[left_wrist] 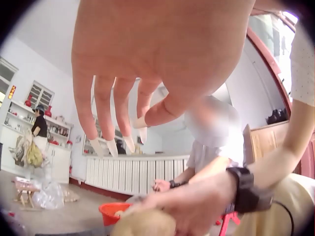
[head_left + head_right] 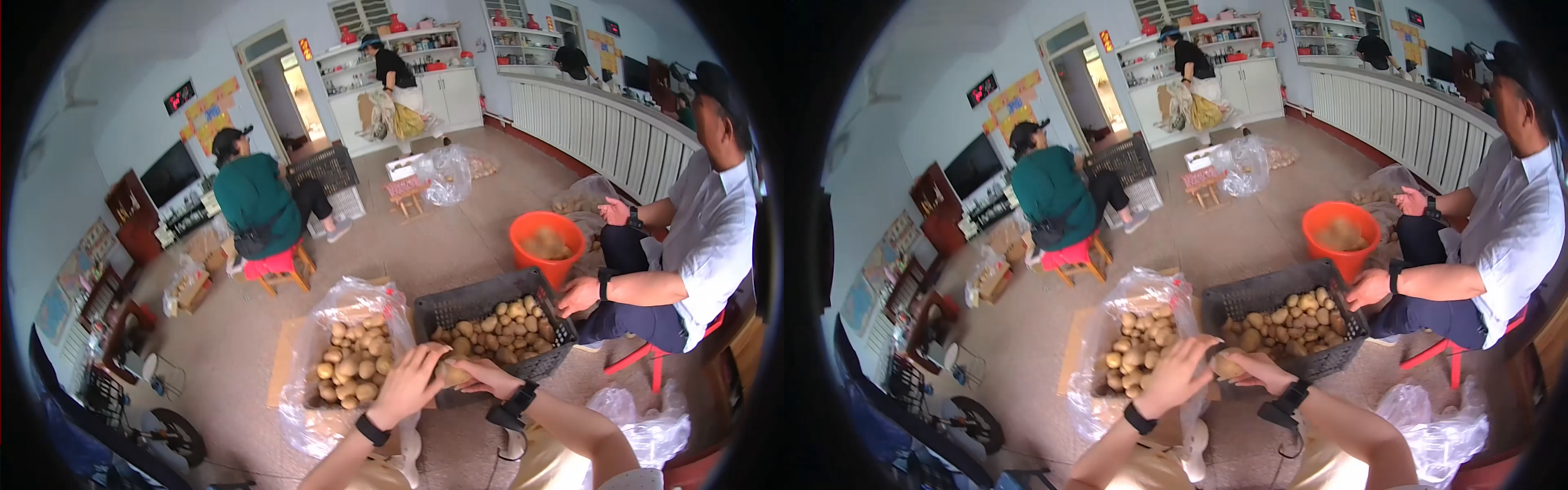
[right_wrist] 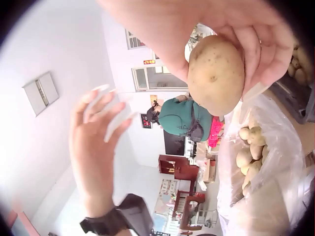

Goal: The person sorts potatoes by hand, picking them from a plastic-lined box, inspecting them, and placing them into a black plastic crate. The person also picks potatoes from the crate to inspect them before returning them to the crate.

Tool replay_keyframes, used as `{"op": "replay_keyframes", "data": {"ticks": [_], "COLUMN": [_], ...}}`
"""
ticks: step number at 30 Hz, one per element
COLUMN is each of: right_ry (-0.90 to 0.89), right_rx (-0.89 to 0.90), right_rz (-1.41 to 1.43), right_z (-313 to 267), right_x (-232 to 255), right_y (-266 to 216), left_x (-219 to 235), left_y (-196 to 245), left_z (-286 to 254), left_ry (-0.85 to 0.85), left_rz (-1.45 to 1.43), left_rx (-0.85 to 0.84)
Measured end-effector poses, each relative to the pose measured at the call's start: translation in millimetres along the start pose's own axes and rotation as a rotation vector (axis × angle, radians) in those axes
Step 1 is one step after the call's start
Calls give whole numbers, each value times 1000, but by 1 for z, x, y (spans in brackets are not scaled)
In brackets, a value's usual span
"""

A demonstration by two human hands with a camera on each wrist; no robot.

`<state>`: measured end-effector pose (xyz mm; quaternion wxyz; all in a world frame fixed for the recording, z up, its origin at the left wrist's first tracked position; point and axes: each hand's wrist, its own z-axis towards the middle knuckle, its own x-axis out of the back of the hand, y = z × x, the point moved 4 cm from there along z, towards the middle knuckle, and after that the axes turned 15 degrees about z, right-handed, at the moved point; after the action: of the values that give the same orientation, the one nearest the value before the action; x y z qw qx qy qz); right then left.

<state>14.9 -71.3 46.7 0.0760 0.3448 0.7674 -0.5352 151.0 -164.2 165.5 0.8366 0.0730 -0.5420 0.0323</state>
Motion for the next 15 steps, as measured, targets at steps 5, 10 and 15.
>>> {"op": "replay_keyframes", "data": {"ticks": [5,10,15], "right_ry": [-55,-34,-110], "right_rx": [-9,-52,21], "right_rz": [-23,-47,-118], "right_z": [-5,-9,-18], "right_x": [0,-2,-10], "right_y": [-2,0,-3], "left_x": [-39,-59,-54], "left_y": [-18,-28,-13], "left_z": [-13,-19,-19], "left_ry": [-19,-131,-130], "left_rz": [-80,-340,-344], "left_rx": [77,170,115]}}
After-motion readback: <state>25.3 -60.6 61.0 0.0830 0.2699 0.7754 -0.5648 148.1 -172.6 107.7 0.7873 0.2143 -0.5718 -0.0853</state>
